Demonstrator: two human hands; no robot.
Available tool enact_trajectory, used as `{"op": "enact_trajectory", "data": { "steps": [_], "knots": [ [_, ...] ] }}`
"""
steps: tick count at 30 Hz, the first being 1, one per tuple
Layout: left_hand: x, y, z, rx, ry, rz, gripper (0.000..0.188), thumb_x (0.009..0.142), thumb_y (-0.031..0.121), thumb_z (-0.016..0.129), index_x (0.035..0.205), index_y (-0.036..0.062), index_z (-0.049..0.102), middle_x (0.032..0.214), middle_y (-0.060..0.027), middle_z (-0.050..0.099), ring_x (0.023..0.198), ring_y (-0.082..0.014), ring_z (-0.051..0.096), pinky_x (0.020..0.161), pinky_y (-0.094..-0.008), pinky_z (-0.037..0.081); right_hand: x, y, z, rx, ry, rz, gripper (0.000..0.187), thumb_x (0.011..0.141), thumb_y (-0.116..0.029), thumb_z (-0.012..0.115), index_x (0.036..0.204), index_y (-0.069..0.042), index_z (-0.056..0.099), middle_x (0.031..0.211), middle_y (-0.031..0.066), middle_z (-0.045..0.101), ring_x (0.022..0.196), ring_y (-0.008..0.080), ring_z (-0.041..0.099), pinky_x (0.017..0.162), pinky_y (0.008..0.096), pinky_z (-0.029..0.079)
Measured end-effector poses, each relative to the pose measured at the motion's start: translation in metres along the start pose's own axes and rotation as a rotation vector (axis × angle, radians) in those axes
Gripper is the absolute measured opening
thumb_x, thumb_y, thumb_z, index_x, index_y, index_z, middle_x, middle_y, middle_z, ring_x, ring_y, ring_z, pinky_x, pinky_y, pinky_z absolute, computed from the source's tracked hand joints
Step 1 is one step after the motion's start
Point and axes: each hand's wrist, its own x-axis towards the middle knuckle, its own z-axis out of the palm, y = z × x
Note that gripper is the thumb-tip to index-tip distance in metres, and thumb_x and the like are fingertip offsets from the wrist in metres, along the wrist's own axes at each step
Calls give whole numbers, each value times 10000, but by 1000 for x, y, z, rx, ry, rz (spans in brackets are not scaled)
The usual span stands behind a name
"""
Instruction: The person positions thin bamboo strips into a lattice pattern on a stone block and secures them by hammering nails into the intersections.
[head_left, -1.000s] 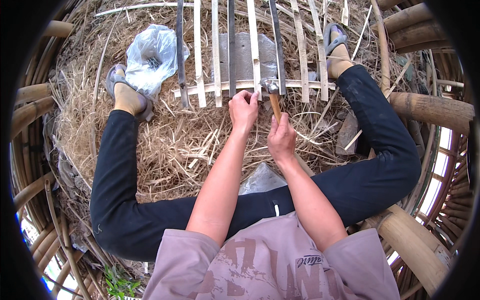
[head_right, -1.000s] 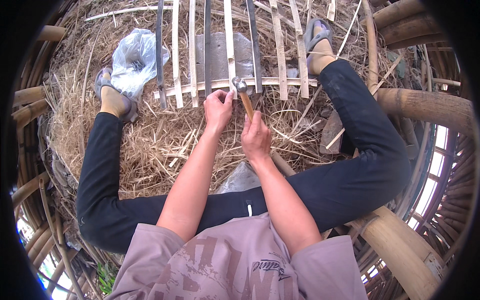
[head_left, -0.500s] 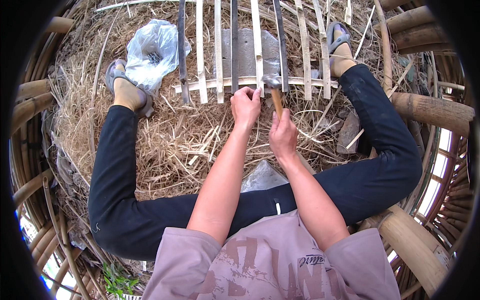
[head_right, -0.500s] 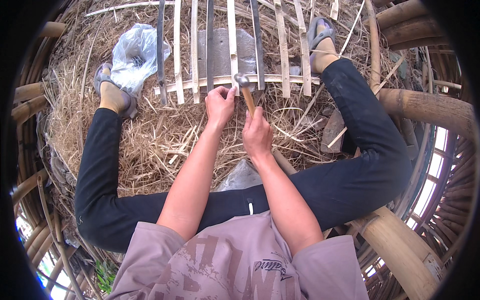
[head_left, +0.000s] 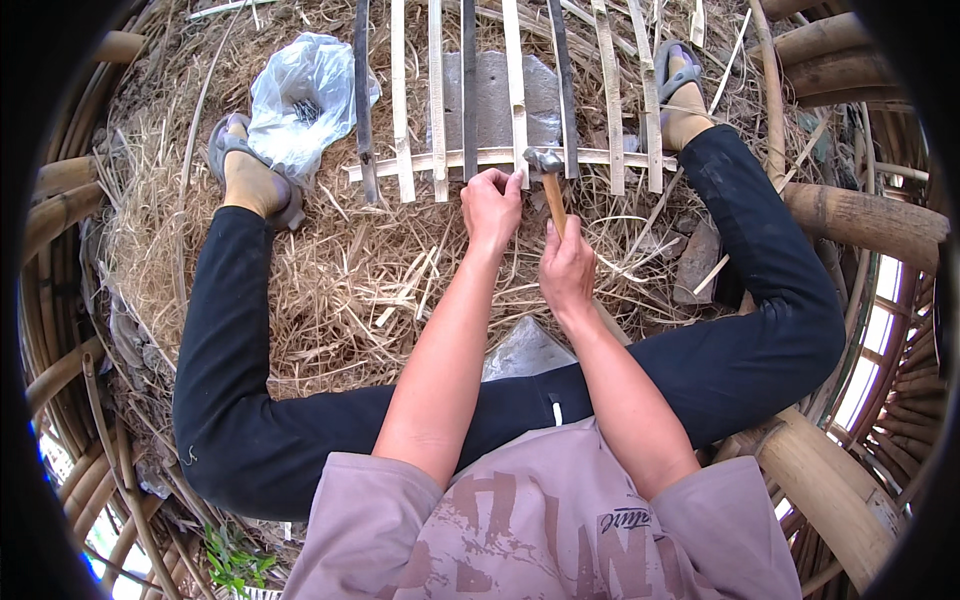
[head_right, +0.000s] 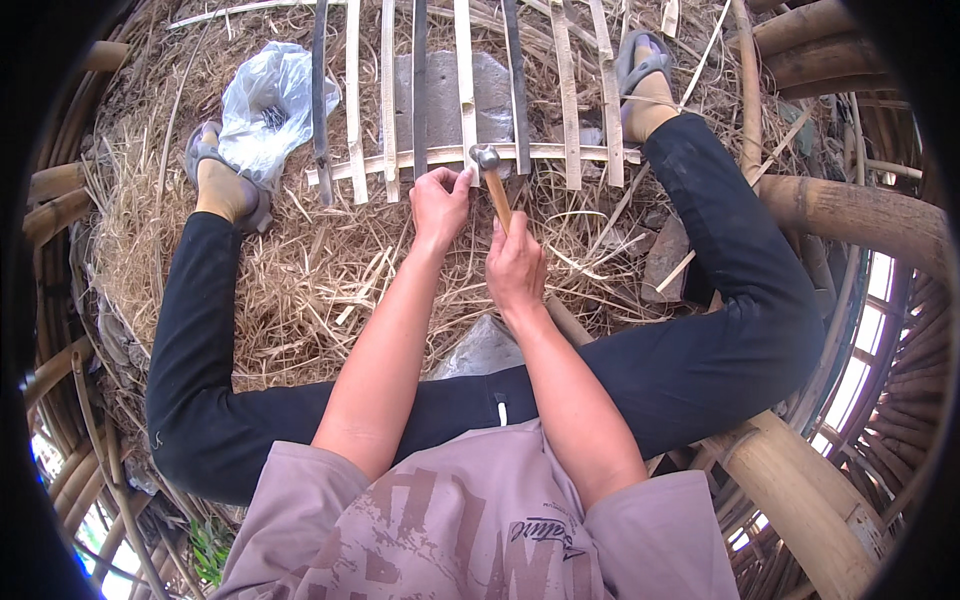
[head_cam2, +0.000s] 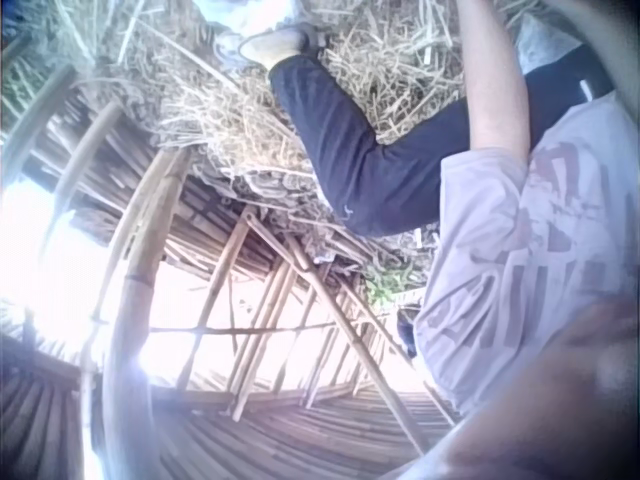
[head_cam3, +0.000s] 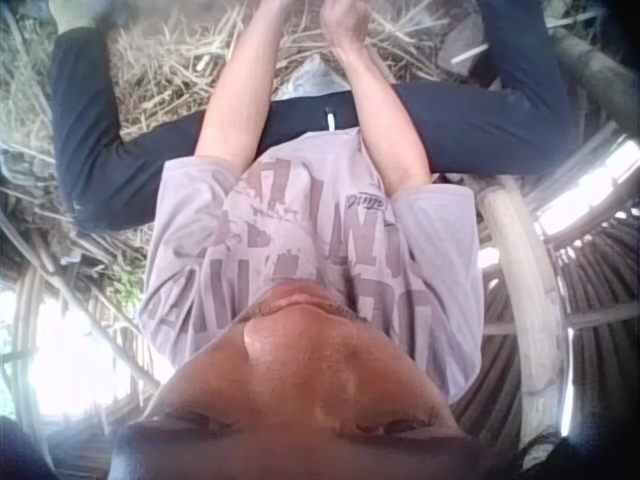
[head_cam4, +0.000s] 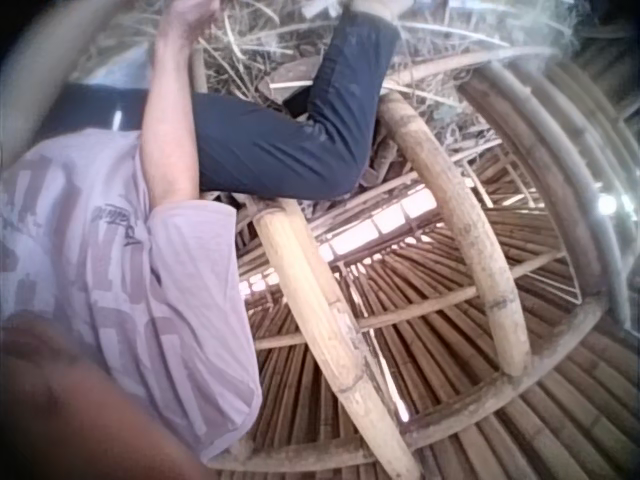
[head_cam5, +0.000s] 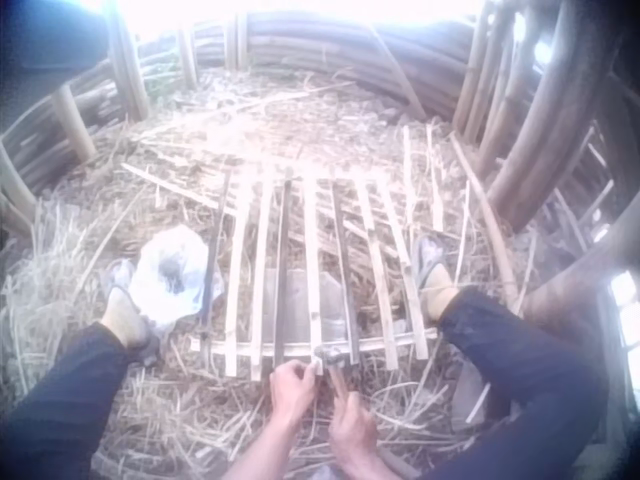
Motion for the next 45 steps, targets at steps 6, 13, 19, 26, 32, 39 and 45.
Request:
{"op": "enact_trajectory", "data": {
  "steps": [6,13,19,26,32,39,45],
  "knots": [
    [1,-2,0,2,-1,-1,310,905,298,744,787,12,728,712,-158,716,685,-298,711,699,-426,541,1,-2,0,-40,-43,14,163,1040,-197,528,1075,-43,484,771,233,662,681,455,682,545,549,519],
    [1,-1,0,-12,-28,-13,311,904,298,744,787,10,730,714,-168,716,692,-300,712,704,-425,541,5,-3,-3,16,-13,9,142,1037,-171,531,1044,-38,480,701,216,640,615,413,678,497,509,513],
    [4,-3,2,-10,-11,-1,306,899,299,744,793,12,737,714,-173,717,699,-309,716,714,-427,544,-3,1,-1,38,87,-53,145,1031,-160,543,1065,-26,497,705,225,638,638,429,679,513,516,516],
    [2,-1,0,-11,-16,4,298,894,292,751,802,8,746,728,-166,725,709,-313,721,725,-424,548,-1,-7,-4,29,-14,30,147,1040,-173,536,1028,-39,475,701,208,649,600,431,669,497,511,508],
    [4,-3,2,-27,-13,-10,301,893,290,755,807,1,747,749,-184,726,713,-316,719,719,-432,544,0,1,0,15,-29,50,155,1049,-180,522,1045,-36,463,669,218,629,593,426,660,489,510,499],
    [3,-6,2,-11,-2,20,317,896,294,766,809,-10,750,703,-144,726,657,-228,706,681,-382,546,-4,-3,-3,-13,6,-24,158,1049,-189,519,1058,-35,483,708,209,640,593,423,653,502,511,497],
    [4,-10,4,-19,1,36,300,901,281,757,814,-5,754,697,-141,724,645,-226,698,679,-385,544,-7,-4,-4,-38,33,-50,145,1046,-179,518,1047,-37,489,712,216,641,631,410,684,527,507,523]
  ]
}}
